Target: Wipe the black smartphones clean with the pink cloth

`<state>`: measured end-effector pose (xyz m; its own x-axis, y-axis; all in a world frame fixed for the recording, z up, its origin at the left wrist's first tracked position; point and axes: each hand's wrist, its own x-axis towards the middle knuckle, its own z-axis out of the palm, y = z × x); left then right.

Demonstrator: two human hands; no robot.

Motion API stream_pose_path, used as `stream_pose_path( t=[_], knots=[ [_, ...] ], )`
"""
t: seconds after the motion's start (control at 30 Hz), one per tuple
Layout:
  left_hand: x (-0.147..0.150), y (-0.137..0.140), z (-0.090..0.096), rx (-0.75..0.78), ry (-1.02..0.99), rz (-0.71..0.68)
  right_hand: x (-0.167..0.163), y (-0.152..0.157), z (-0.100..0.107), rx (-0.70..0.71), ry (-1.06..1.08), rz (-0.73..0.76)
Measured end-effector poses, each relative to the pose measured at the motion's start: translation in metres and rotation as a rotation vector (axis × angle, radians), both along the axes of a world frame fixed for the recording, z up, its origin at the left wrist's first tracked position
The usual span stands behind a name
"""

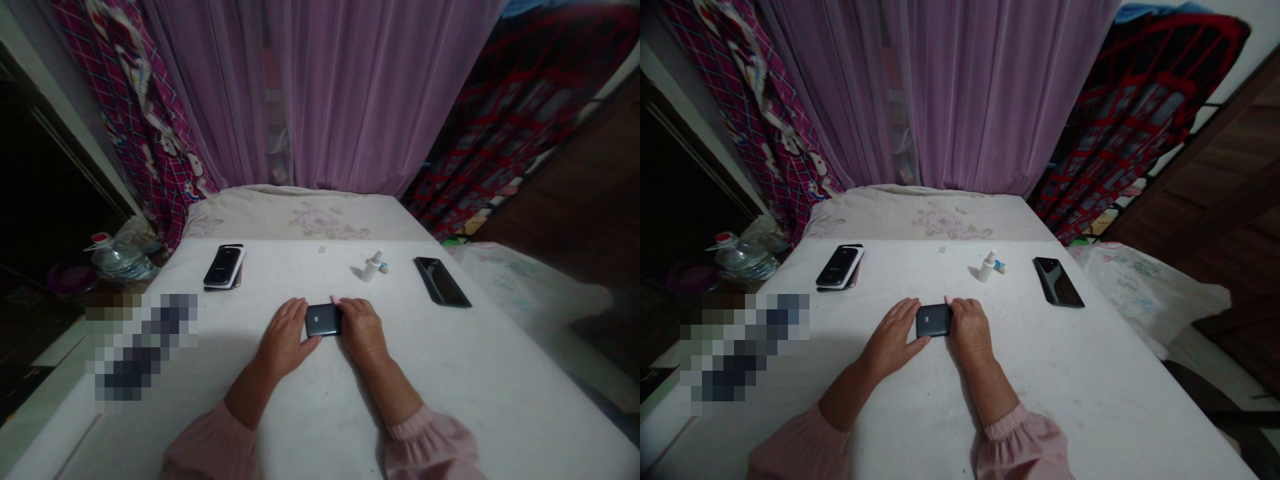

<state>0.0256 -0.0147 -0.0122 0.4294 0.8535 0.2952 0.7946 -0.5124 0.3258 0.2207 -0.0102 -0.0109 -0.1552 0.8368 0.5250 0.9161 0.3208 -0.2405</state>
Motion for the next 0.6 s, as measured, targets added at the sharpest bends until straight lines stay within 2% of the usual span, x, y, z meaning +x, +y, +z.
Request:
stream_pose_path(
  t=[0.17, 0.27, 0.5, 0.6],
  knots=[
    [0.000, 0.000, -0.003, 0.020, -0.023, 0.002, -0.015, -0.005, 0.001, 0.041, -0.004, 0.160],
    [0.000, 0.000, -0.004, 0.032, -0.027, -0.005, -0.018, -0.006, 0.002, 0.043, 0.028, 0.188],
    [-0.001, 0.000, -0.003, 0.012, -0.011, 0.000, 0.010, 0.001, -0.001, -0.009, 0.056, -0.040],
    [-0.001, 0.000, -0.002, 0.000, -0.008, 0.001, 0.014, 0.001, -0.001, 0.001, 0.036, -0.071]
  ],
)
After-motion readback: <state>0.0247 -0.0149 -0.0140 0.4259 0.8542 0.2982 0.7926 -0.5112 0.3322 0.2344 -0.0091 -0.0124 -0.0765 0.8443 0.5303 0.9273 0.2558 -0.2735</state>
